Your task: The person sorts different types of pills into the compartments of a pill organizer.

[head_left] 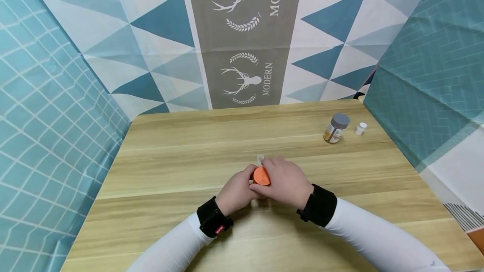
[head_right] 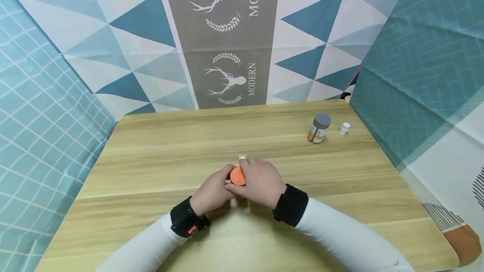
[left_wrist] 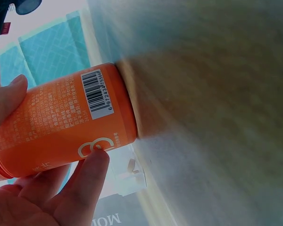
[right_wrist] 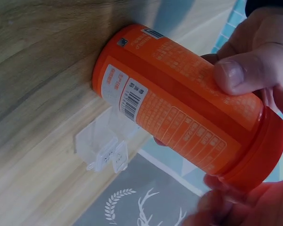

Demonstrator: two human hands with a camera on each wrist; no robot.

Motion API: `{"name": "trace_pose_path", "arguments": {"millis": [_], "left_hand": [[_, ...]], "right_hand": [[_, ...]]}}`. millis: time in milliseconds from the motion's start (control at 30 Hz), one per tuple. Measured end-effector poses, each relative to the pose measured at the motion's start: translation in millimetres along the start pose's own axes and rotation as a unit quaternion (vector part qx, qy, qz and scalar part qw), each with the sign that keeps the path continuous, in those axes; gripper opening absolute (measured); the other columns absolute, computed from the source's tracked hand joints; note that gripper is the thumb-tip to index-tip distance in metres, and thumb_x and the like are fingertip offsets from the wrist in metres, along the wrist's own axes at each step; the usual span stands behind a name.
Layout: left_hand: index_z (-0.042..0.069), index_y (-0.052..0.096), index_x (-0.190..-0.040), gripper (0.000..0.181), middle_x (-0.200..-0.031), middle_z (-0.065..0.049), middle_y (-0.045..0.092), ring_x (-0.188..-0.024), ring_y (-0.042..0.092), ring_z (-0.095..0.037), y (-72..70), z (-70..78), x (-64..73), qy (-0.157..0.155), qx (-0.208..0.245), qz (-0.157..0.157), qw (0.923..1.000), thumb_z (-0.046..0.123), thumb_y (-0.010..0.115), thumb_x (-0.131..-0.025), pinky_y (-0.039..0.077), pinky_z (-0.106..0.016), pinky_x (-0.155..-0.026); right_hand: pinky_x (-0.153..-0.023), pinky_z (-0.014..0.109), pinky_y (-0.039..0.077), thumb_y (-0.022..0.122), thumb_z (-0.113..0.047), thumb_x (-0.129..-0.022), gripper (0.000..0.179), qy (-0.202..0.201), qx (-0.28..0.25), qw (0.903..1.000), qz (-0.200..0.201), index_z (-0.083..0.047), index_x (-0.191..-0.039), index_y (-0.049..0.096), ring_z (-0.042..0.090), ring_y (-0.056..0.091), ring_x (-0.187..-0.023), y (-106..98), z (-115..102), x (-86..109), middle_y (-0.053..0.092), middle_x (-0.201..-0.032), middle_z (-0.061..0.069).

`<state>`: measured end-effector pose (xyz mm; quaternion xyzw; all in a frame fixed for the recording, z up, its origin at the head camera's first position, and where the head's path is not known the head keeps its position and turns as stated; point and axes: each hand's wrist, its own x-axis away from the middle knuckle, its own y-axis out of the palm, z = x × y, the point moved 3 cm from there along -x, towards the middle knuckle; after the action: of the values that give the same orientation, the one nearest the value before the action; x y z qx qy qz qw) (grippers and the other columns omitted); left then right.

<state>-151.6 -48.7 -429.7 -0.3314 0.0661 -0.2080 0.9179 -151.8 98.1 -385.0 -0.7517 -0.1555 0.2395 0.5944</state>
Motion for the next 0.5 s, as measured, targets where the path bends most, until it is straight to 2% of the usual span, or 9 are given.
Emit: {"name": "trace_pose_path", "arguments": {"millis": [67,100,167,300,400,500], "left_hand": [[0.025,0.056,-0.116,0.050,-0.102,0.009,0.065,-0.088,0.057,-0.007,0.5,0.9,0.1,-0.005,0.003,0.001,1.0000,0.030,0.082,-0.073,0.051,-0.032,-0.078],[0.025,0.056,-0.116,0.050,-0.101,0.009,0.065,-0.087,0.057,-0.007,0.6,1.2,0.3,-0.008,0.005,0.002,1.0000,0.030,0.082,-0.073,0.051,-0.032,-0.077],[0.025,0.056,-0.115,0.050,-0.102,0.009,0.065,-0.087,0.057,-0.006,0.2,1.8,0.4,-0.011,0.006,0.004,0.9999,0.029,0.082,-0.073,0.051,-0.031,-0.077],[0.022,0.055,-0.124,0.057,-0.108,0.007,0.064,-0.092,0.057,-0.006,0.5,2.1,1.4,-0.005,-0.001,0.008,1.0000,0.024,0.081,-0.074,0.052,-0.032,-0.081],[0.018,0.049,-0.135,0.068,-0.116,0.004,0.063,-0.097,0.057,-0.007,1.9,2.4,2.7,0.000,0.007,0.007,1.0000,0.023,0.081,-0.075,0.052,-0.032,-0.084],[0.016,0.048,-0.137,0.070,-0.119,0.002,0.062,-0.100,0.057,-0.007,2.2,2.9,2.4,0.001,0.017,0.004,0.9998,0.022,0.080,-0.075,0.052,-0.033,-0.085]], "right_hand": [[-0.046,0.022,0.038,0.057,-0.067,-0.083,0.052,-0.003,0.005,1.0000,0.008,-0.015,-0.093,0.057,0.008,0.045,-0.059,0.5,-0.7,-1.2,0.051,-0.072,-0.007],[-0.045,0.022,0.037,0.057,-0.065,-0.084,0.050,-0.008,0.000,0.9999,0.012,-0.015,-0.093,0.057,0.008,0.044,-0.058,0.1,-1.0,-1.5,0.051,-0.070,-0.007],[-0.049,0.022,0.042,0.060,-0.059,-0.085,0.050,-0.023,-0.013,0.9995,0.016,-0.013,-0.102,0.059,0.008,0.048,-0.062,-1.9,-1.4,-2.0,0.056,-0.076,-0.005],[-0.068,0.027,0.049,0.066,-0.042,-0.081,0.058,-0.074,-0.044,0.9963,0.007,-0.009,-0.127,0.053,0.010,0.050,-0.082,-4.8,1.6,0.4,0.059,-0.098,-0.001],[-0.083,0.031,0.047,0.067,-0.027,-0.074,0.063,-0.115,-0.072,0.9907,-0.006,-0.011,-0.133,0.049,0.012,0.047,-0.096,-6.0,4.5,4.1,0.055,-0.108,0.000],[-0.095,0.036,0.044,0.066,-0.025,-0.074,0.068,-0.129,-0.091,0.9873,-0.014,-0.011,-0.138,0.045,0.014,0.045,-0.110,-6.3,6.8,5.5,0.054,-0.121,0.003]]}}
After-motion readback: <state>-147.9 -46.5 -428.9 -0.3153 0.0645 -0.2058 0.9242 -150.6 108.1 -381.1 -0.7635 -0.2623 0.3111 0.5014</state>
